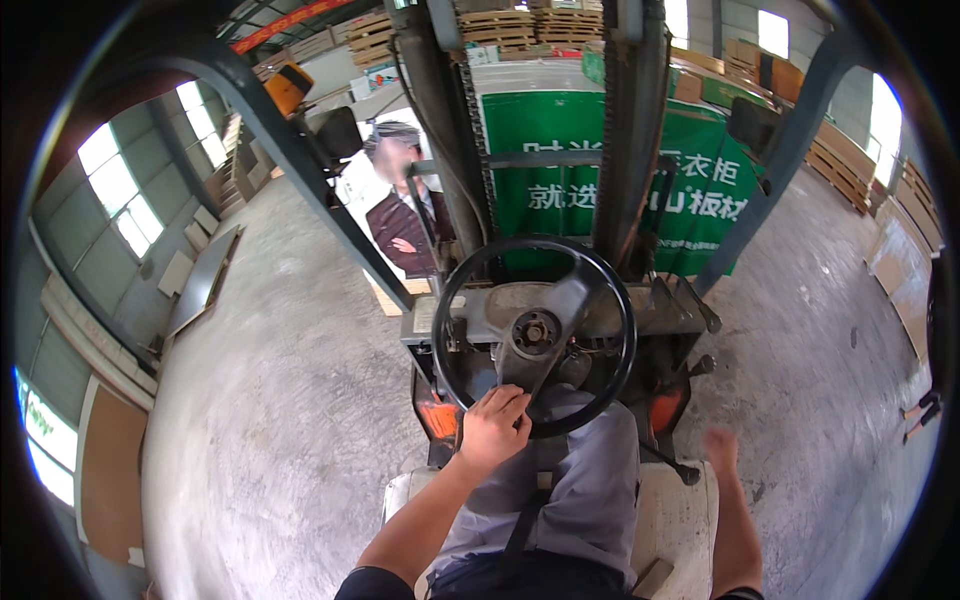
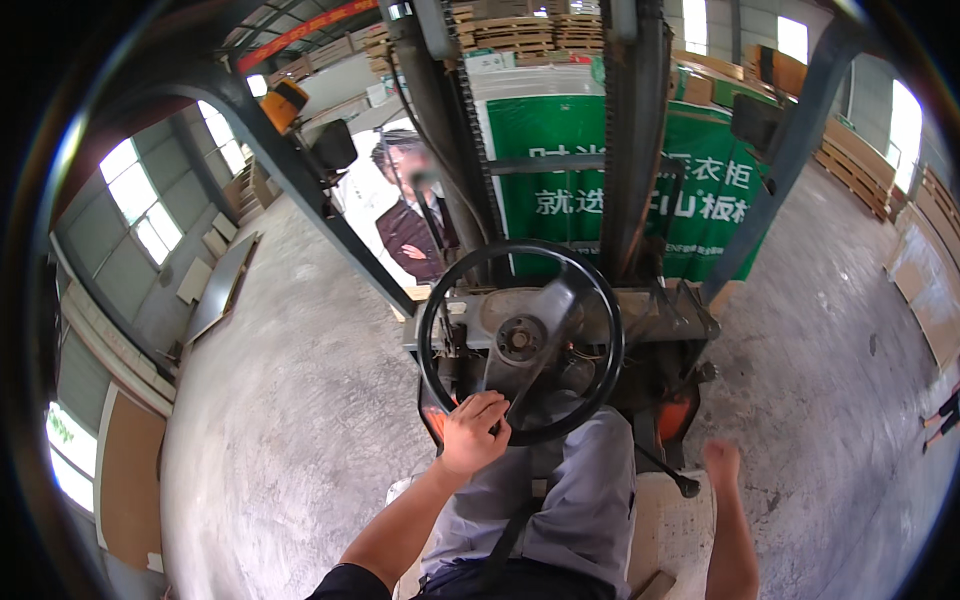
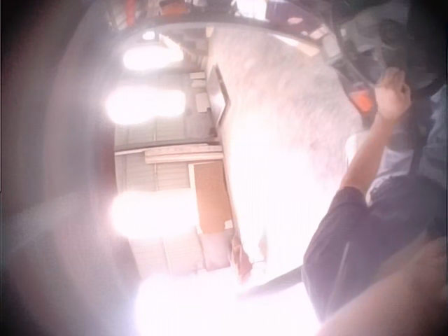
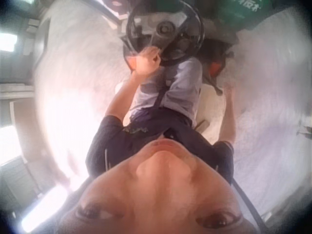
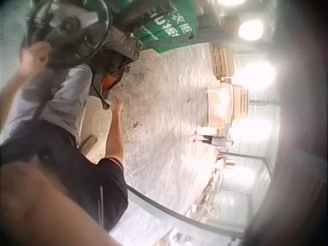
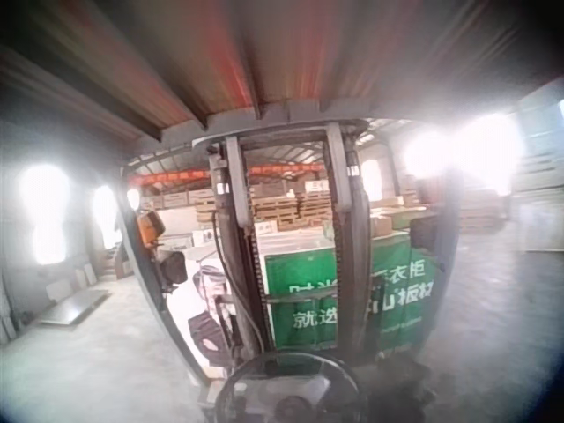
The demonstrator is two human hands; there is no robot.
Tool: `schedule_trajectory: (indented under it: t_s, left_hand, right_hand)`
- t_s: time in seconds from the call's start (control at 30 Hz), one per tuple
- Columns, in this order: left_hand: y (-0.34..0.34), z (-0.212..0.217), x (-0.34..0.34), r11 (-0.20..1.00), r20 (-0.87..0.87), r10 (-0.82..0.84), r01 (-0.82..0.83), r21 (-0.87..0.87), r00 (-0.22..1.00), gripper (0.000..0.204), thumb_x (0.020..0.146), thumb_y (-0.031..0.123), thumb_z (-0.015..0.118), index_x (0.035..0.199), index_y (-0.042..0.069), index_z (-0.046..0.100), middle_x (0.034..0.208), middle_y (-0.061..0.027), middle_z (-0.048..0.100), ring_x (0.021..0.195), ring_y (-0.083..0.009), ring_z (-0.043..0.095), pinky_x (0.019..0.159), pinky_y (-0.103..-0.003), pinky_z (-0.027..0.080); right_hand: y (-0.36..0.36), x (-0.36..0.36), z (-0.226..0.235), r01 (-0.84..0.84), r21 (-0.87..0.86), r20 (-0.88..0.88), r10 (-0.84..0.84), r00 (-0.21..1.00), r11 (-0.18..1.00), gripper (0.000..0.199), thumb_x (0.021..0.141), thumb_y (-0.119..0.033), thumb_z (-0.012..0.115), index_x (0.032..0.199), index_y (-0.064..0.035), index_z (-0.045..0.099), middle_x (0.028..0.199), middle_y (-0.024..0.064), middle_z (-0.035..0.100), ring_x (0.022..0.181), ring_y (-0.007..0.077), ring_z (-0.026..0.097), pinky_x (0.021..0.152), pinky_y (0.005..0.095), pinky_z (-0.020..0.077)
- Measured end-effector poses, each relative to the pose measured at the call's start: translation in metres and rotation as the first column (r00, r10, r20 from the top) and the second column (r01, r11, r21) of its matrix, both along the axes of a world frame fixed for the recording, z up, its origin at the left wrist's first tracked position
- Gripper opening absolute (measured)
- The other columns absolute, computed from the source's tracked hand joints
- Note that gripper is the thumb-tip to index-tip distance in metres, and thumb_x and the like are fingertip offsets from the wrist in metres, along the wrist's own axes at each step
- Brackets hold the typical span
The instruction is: The person operates a forklift by steering the wheel and manipulating control levers while driving through a warehouse containing stacks of wood panels.
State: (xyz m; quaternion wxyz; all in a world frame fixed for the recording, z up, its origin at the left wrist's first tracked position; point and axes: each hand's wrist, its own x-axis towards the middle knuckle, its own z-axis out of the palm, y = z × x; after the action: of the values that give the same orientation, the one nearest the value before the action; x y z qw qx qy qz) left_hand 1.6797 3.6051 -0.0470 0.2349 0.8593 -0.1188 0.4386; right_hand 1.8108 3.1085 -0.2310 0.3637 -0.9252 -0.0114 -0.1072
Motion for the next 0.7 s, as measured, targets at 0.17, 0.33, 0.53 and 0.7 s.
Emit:
schedule_trajectory:
  t_s: [0.17,0.33,0.53,0.7]
  left_hand:
    - [0.023,0.002,-0.019,0.994,-0.018,0.071,-0.070,0.080,0.997,0.020,0.064,0.002,0.063,0.083,0.004,0.065,0.089,-0.0081,0.062,0.086,-0.0265,0.063,0.074,-0.036,0.053]
    - [0.033,0.004,-0.010,0.990,0.059,0.071,-0.078,0.120,0.996,0.019,0.062,0.000,0.063,0.080,0.002,0.066,0.087,-0.0100,0.065,0.091,-0.0297,0.064,0.078,-0.038,0.053]
    - [0.083,0.016,-0.030,0.955,-0.009,0.248,-0.243,0.173,0.969,0.024,0.062,0.000,0.060,0.085,0.001,0.067,0.098,-0.0141,0.063,0.105,-0.0366,0.057,0.091,-0.044,0.046]
    - [0.092,0.035,-0.012,0.931,-0.002,0.286,-0.277,0.236,0.958,0.019,0.067,0.000,0.061,0.085,-0.001,0.066,0.105,-0.0140,0.061,0.109,-0.0368,0.054,0.093,-0.045,0.045]
  right_hand:
    - [0.055,-0.064,-0.029,0.054,0.255,-0.318,0.031,0.948,0.965,0.022,0.077,-0.017,0.066,0.089,0.0007,0.069,0.072,0.0119,0.068,0.069,0.0185,0.065,0.064,0.0329,0.0485]
    - [0.062,-0.084,-0.033,0.185,0.146,-0.247,-0.146,0.958,0.972,0.024,0.074,-0.018,0.066,0.087,0.0016,0.070,0.074,0.0155,0.068,0.069,0.0245,0.066,0.064,0.0355,0.0496]
    - [0.110,-0.135,0.008,0.289,0.075,-0.052,-0.286,0.957,0.954,0.019,0.075,-0.020,0.065,0.084,-0.0041,0.069,0.082,0.0169,0.066,0.081,0.0353,0.063,0.070,0.0428,0.0497]
    - [0.108,-0.134,0.016,0.321,-0.013,-0.103,-0.321,0.941,0.947,0.019,0.076,-0.022,0.061,0.083,-0.0057,0.069,0.084,0.0167,0.066,0.083,0.0362,0.063,0.073,0.0449,0.0500]
